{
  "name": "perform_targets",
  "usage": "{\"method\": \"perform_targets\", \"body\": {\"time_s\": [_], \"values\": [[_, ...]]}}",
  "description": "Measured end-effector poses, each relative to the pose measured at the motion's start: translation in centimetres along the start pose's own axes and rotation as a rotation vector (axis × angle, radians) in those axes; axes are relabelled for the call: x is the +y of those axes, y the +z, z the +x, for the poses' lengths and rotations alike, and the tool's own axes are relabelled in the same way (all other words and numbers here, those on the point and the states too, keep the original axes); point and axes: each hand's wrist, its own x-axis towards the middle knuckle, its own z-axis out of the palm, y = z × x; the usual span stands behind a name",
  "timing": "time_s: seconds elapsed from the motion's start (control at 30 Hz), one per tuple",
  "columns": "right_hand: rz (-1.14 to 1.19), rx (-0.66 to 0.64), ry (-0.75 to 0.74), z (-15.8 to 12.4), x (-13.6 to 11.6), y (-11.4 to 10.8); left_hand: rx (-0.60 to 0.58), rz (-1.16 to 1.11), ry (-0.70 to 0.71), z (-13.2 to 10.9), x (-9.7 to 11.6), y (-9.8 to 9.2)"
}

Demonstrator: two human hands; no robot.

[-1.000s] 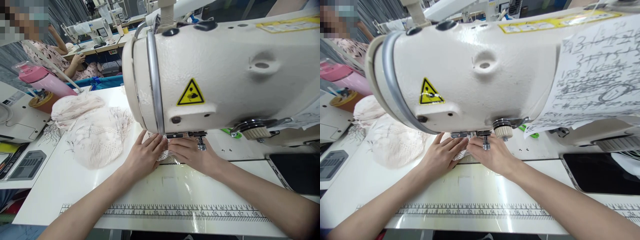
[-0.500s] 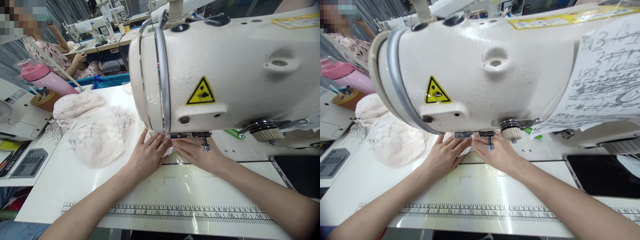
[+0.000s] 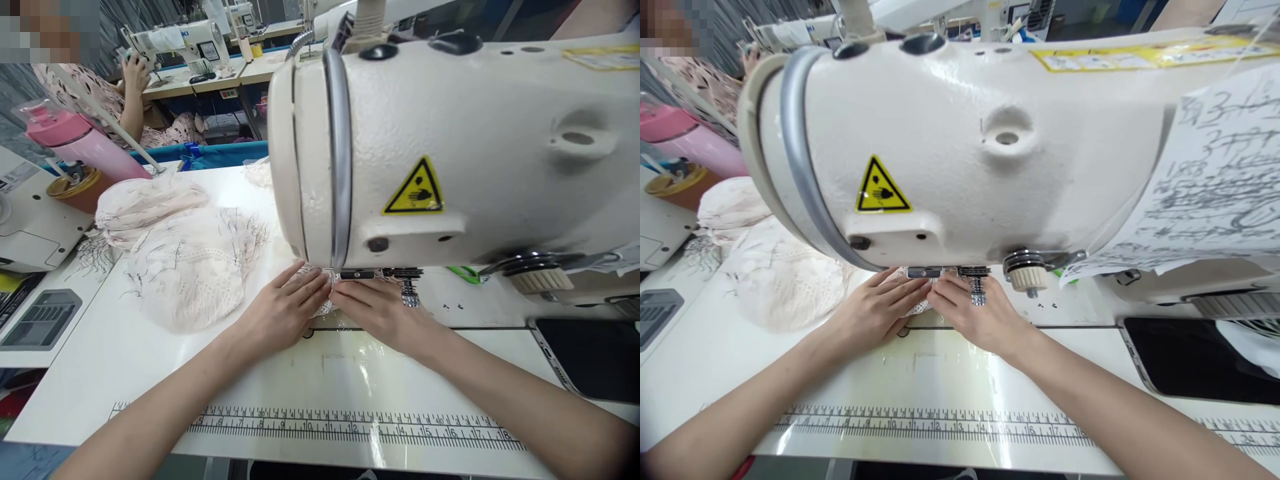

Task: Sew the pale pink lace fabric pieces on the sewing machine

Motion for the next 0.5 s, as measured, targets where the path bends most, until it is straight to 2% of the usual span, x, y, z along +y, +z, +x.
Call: {"method": "perform_targets", "body": {"time_s": [0.17,0.33,0.5], "values": [[0.034,0.028,0.036,-0.25,-0.35,0.44,0.006,0.01,0.0,0.07,-0.21,-0.12],[-0.021,0.021,0.008,-0.28,-0.4,0.61,0.021,0.052,-0.017,0.26,0.04,-0.21],[0.001,0.015,0.026,-0.31,-0.23,0.7,0.077,0.06,-0.029,0.65,0.37,-0.18]]}}
